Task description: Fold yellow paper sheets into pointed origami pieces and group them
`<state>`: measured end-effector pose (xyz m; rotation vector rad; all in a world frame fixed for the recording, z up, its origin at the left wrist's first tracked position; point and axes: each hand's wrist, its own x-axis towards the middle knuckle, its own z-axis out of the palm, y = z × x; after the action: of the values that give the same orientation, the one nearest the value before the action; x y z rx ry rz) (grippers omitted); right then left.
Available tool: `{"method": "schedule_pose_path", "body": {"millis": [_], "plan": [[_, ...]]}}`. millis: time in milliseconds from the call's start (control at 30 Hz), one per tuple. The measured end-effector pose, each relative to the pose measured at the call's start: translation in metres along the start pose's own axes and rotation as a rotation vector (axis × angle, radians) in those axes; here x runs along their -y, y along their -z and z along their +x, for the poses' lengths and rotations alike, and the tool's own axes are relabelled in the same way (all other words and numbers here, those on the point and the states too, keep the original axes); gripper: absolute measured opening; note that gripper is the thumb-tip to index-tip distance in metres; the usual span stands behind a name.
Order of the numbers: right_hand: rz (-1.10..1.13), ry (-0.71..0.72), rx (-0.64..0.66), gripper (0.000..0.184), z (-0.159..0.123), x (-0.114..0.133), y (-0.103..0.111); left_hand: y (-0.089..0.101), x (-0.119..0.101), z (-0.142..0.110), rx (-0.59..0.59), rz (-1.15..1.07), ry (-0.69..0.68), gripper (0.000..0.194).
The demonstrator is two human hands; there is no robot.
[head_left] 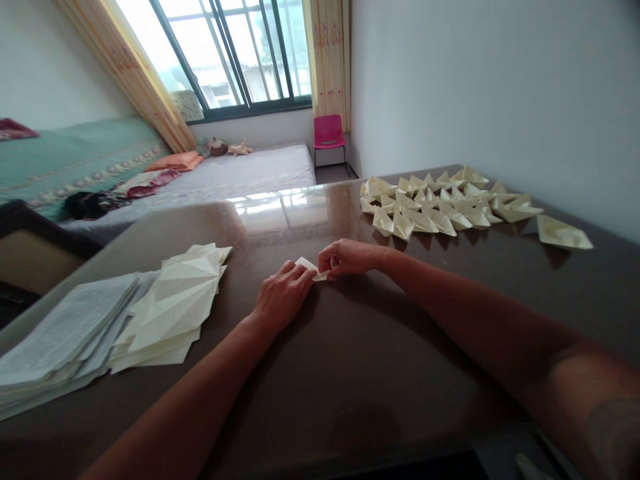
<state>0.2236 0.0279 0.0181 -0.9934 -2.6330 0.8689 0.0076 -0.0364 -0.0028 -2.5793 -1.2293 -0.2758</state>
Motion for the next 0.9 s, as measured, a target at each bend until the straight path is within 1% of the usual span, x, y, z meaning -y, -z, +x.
{"method": "schedule_pose_path", "body": {"millis": [67,100,233,300,367,500,600,667,733,800,900], "plan": [[0.038,-0.045,0.065,0.031,-0.002,-0.003,0.004,0.002,0.0,-0.001,0.0,0.015,-0.033,0.026],[0.053,-0.08,0.077,0.033,-0.003,-0.005,0.006,0.003,0.001,-0.002,-0.003,0.023,-0.051,0.025],[0.088,-0.259,0.038,0.023,-0.004,-0.005,0.007,0.003,0.003,-0.005,-0.028,0.068,-0.1,0.02],[0.098,-0.308,0.033,0.03,-0.002,-0.003,0.003,0.003,0.003,-0.005,-0.046,0.083,-0.117,0.019],[0.087,-0.294,0.025,0.033,0.0,-0.001,0.0,0.002,0.002,-0.006,-0.066,0.095,-0.123,0.019],[0.053,-0.249,-0.027,0.033,0.004,-0.003,-0.006,0.002,0.001,-0.006,-0.099,0.134,-0.121,0.018],[0.129,-0.261,-0.011,0.032,0.004,-0.005,-0.008,0.003,-0.001,-0.007,-0.092,0.15,-0.126,0.019],[0.204,-0.272,0.016,0.027,0.005,-0.006,-0.01,0.002,-0.002,-0.007,-0.078,0.138,-0.117,0.021],[0.261,-0.271,0.012,0.02,0.005,-0.004,-0.011,0.0,-0.002,-0.007,-0.076,0.104,-0.098,0.022],[0.278,-0.274,-0.025,0.014,0.005,-0.001,-0.012,-0.003,-0.002,-0.006,-0.076,0.062,-0.069,0.025],[0.22,-0.294,-0.102,0.011,0.006,0.003,-0.015,-0.006,-0.001,-0.004,-0.046,0.013,-0.006,0.03]]}}
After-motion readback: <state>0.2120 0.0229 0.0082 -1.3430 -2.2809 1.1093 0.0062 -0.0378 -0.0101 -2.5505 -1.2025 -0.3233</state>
